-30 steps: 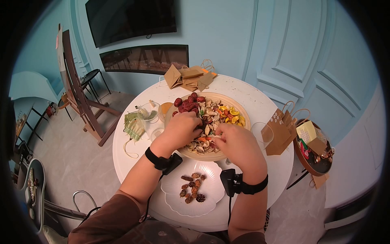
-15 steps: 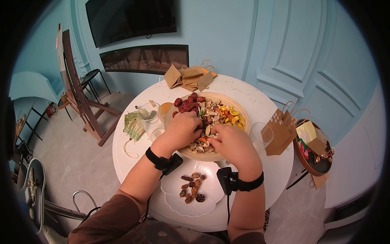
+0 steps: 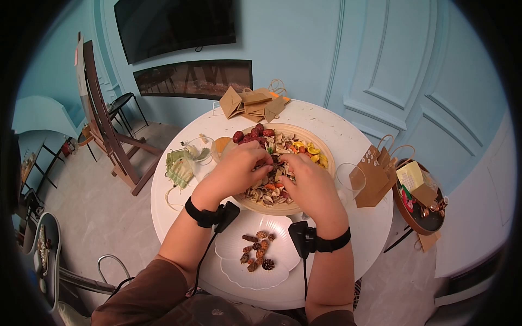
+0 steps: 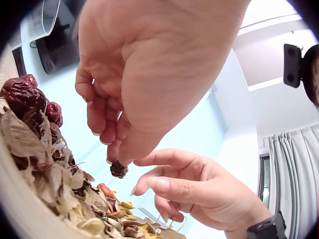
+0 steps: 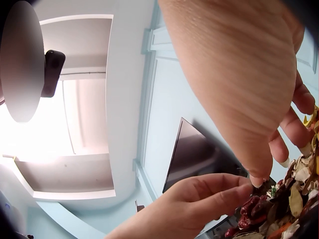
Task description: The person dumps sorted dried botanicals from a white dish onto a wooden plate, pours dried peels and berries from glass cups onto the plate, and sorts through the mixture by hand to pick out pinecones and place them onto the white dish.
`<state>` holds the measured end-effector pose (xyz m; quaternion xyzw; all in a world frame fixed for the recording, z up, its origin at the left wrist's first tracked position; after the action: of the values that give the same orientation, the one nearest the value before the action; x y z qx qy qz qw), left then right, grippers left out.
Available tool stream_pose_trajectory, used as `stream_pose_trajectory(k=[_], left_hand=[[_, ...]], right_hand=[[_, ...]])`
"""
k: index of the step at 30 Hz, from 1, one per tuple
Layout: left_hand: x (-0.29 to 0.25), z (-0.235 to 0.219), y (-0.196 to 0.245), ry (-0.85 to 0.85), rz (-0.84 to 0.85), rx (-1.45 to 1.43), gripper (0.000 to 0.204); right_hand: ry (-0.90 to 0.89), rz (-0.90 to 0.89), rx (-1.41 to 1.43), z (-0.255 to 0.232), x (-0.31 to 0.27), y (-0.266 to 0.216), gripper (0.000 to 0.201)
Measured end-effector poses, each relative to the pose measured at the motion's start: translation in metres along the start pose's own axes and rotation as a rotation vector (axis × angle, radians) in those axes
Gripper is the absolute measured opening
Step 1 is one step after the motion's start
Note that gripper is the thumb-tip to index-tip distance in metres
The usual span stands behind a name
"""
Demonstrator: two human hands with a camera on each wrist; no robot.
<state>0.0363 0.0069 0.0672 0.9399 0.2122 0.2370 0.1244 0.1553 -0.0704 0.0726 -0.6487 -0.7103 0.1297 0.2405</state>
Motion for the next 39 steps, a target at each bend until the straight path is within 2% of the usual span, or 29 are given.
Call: stream_pose_trajectory(k=[5, 8, 12, 14, 15, 17, 18, 20, 21, 23, 26, 31, 36, 39], left_hand=[[0.000, -0.004, 0.010, -0.050, -0.013, -0.242, 0.015], [0.000, -0.002, 0.010, -0.043, 0.007, -0.289, 0.015], [0.004, 0.004, 0.002, -0.022, 0.013, -0.311, 0.013], [0.003, -0.002, -0.004, 0.134, 0.050, -0.191, 0.011], [0.003, 0.001, -0.006, 0.134, 0.050, -0.192, 0.011], [0.002, 0.001, -0.009, 0.146, -0.027, 0.032, 0.014], [0.002, 0.003, -0.010, 0.145, -0.026, 0.031, 0.014], [0.004, 0.012, -0.016, 0.094, -0.068, 0.042, 0.017], [0.003, 0.013, -0.017, 0.093, -0.068, 0.042, 0.017], [0.004, 0.018, -0.012, 0.036, 0.004, 0.065, 0.019], [0.005, 0.025, -0.014, -0.029, 0.007, 0.063, 0.018], [0.004, 0.026, -0.012, -0.033, 0.025, 0.096, 0.018], [0.004, 0.023, -0.010, -0.018, 0.042, 0.128, 0.017], [0.004, 0.020, -0.006, -0.032, 0.039, 0.106, 0.016]], right_hand=[[0.072, -0.047, 0.013, -0.001, 0.002, 0.000, 0.028], [0.022, -0.023, 0.055, 0.001, 0.004, 0.001, 0.024], [0.067, -0.012, 0.027, -0.006, -0.001, 0.005, 0.021], [0.073, 0.014, -0.001, -0.011, -0.004, 0.009, 0.020], [0.072, 0.014, -0.002, -0.013, -0.006, 0.006, 0.020], [0.009, 0.041, 0.020, -0.014, -0.010, 0.002, 0.020], [0.009, 0.042, 0.020, -0.015, -0.012, -0.002, 0.020], [-0.166, 0.007, 0.017, 0.000, -0.013, -0.012, 0.018], [-0.165, 0.008, 0.018, 0.002, -0.014, -0.016, 0.018], [-0.290, -0.100, -0.038, 0.017, -0.018, -0.033, 0.021], [-0.351, -0.160, -0.106, 0.033, -0.025, -0.046, 0.021], [-0.511, -0.236, -0.181, 0.058, -0.030, -0.068, 0.022], [-0.476, -0.272, -0.210, 0.060, -0.030, -0.069, 0.025], [-0.437, -0.183, -0.170, 0.052, -0.026, -0.055, 0.027]])
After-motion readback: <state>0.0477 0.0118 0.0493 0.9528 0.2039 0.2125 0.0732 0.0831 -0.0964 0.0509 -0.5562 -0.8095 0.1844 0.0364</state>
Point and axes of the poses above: each hand's wrist, its own x-axis towards the middle knuckle, its own z-axis out of the palm, y = z × x, the point moved 8 cm from there along x, towards the middle knuckle, and after that the axes turned 11 degrees about -y, right-handed, at the moved point
